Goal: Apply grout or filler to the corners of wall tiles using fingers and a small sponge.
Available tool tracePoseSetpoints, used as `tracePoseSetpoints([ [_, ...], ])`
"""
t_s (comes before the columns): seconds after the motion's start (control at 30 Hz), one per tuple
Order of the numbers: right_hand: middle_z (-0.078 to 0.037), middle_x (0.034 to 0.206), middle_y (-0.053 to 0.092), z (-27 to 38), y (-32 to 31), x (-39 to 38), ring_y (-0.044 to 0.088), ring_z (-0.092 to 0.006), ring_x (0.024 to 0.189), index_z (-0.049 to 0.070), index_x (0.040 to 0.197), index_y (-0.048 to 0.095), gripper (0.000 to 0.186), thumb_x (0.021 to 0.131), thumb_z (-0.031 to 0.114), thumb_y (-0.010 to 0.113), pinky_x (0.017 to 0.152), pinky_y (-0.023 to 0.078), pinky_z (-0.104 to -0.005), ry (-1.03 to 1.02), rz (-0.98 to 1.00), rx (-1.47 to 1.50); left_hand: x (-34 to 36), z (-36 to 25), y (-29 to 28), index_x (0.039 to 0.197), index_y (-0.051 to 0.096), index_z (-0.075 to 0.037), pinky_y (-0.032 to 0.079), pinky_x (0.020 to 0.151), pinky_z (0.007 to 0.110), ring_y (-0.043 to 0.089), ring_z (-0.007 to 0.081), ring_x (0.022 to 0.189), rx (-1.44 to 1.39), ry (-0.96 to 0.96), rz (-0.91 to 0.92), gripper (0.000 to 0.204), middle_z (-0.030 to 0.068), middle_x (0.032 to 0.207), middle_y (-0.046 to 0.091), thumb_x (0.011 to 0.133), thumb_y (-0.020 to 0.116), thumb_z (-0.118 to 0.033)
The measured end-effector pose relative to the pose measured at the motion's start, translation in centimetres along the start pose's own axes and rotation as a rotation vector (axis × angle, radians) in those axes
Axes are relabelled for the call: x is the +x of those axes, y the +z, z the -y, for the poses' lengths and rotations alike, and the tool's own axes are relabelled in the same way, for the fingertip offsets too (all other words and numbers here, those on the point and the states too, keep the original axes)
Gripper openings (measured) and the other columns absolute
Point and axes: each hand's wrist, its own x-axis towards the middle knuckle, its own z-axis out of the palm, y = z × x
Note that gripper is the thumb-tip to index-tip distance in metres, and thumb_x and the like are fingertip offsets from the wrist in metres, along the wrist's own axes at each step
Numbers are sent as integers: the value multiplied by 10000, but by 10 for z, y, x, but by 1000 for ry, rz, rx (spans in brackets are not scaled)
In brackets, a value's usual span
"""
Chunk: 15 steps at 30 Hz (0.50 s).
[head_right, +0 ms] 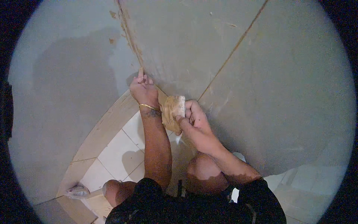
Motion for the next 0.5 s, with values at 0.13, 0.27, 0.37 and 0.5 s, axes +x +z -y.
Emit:
tracePoseSetpoints([
  [0.13, -43, 892, 561, 0, 2, 0, 540, -82, 734, 32, 1084, 418, 172, 922, 18, 475, 599, 469, -252, 52, -35, -23, -22, -23, 32, 1461, 119, -46, 220, 1049, 392, 442, 206, 1155, -13, -33, 20, 786, 175, 1393, 428, 740, 429, -53],
  [0.27, -38, 943, 558, 2, 5, 0, 535, -80, 796, 36, 1094, 423, 177, 924, 12, 466, 652, 460, -247, 16, 17, 78, -38, -56, 65, 1356, 272, 9, 134, 1099, 417, 366, 247, 1264, -70, 34, 180, 630, 176, 1414, 398, 752, 436, -64],
  [0.37, -31, 985, 556, 9, -5, -6, 536, -77, 855, 34, 1116, 431, 197, 924, 6, 462, 708, 460, -239, 35, 38, 89, -64, -75, 67, 1314, 277, 36, 112, 1119, 435, 320, 269, 1318, -129, 102, 340, 609, 205, 1399, 410, 738, 452, -65],
  [0.5, -40, 918, 540, 14, 0, -7, 515, -94, 751, 58, 1077, 403, 169, 922, 5, 449, 630, 451, -262, 63, 59, 66, -53, -87, 15, 1260, 269, 17, 176, 1110, 480, 348, 308, 1311, -22, 130, 331, 565, 243, 1289, 494, 737, 469, -57],
])
